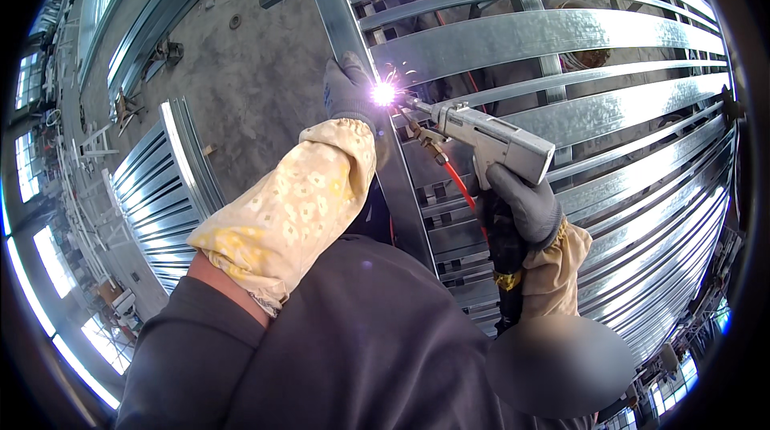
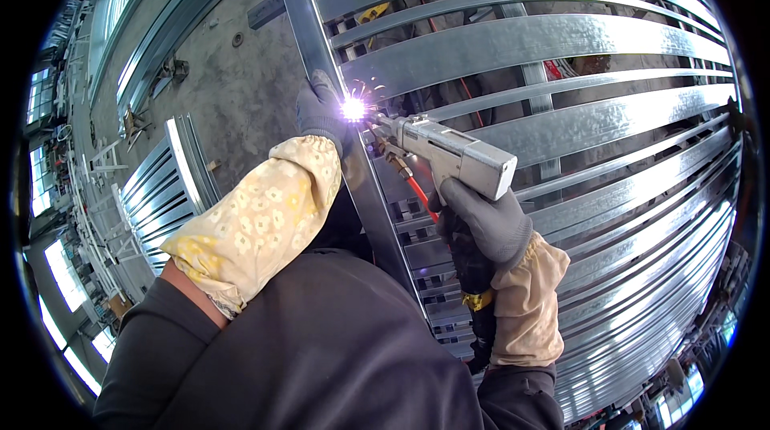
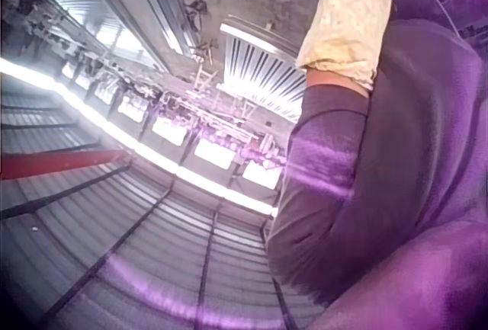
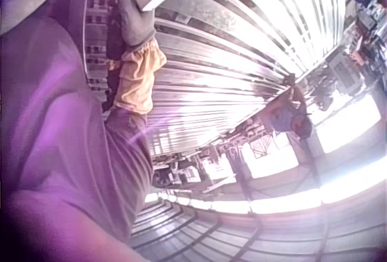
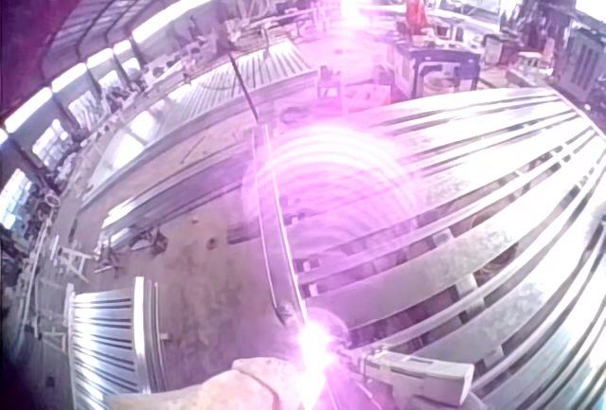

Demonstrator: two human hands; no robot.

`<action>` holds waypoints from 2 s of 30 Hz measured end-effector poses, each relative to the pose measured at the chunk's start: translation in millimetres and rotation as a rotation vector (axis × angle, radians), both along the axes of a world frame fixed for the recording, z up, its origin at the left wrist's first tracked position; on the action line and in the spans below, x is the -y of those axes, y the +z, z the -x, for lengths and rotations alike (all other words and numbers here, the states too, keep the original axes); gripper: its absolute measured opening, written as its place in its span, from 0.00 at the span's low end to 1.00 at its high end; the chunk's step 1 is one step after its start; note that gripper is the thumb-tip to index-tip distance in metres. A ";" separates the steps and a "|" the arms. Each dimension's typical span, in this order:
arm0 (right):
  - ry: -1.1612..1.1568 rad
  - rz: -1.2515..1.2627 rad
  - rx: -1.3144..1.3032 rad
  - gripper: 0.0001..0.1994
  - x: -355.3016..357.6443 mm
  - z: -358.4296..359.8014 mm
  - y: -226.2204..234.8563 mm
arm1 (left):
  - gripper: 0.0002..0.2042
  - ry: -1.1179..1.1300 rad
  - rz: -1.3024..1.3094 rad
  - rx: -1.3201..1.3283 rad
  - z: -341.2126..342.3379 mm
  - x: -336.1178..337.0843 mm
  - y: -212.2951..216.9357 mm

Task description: The person welds a metal frame using a handheld welding tool, moving along the seams of a large cylindrical structure. Sparks and bright light are visible as the welder joins metal bars together.

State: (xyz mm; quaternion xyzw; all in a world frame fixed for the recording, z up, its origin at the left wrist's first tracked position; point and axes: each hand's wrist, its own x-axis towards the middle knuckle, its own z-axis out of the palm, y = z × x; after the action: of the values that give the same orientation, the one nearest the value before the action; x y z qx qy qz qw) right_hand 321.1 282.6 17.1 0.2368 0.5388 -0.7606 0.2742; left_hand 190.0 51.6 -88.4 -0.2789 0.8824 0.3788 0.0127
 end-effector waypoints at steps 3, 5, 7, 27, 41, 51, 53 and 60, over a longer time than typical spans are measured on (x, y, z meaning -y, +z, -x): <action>0.007 0.003 0.014 0.16 -0.6 -0.3 0.0 | 0.28 -0.016 0.066 -0.040 0.0 5.4 -15.0; 0.009 0.018 0.029 0.19 -2.8 -1.8 -1.9 | 0.26 -0.016 0.001 -0.035 0.3 5.2 -13.0; 0.012 0.014 0.044 0.19 -2.3 -1.0 0.1 | 0.26 -0.024 0.009 -0.049 -0.1 3.8 -9.4; -0.178 -0.022 0.049 0.22 -19.0 -50.2 24.7 | 0.30 -0.035 -0.008 -0.050 -1.8 5.4 -16.5; -0.252 0.033 0.028 0.21 -25.8 -91.8 24.0 | 0.51 -1.376 0.682 -0.194 38.3 -52.1 42.9; -0.126 0.054 -0.005 0.21 -24.7 -77.5 14.3 | 0.59 -1.625 0.989 0.035 37.2 -106.4 40.0; -0.107 0.066 0.025 0.22 -25.8 -71.2 14.3 | 0.60 -1.644 1.029 0.113 37.0 -116.8 51.0; -0.085 0.048 0.039 0.23 -27.5 -72.2 5.6 | 0.61 -1.640 1.050 0.042 40.5 -113.7 41.0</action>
State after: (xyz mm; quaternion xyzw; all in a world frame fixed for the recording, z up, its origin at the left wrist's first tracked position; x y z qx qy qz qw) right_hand 393.3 310.1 22.7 0.2675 0.5042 -0.7796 0.2577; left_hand 149.5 165.3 -47.5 0.4452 0.8589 -0.1941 0.1625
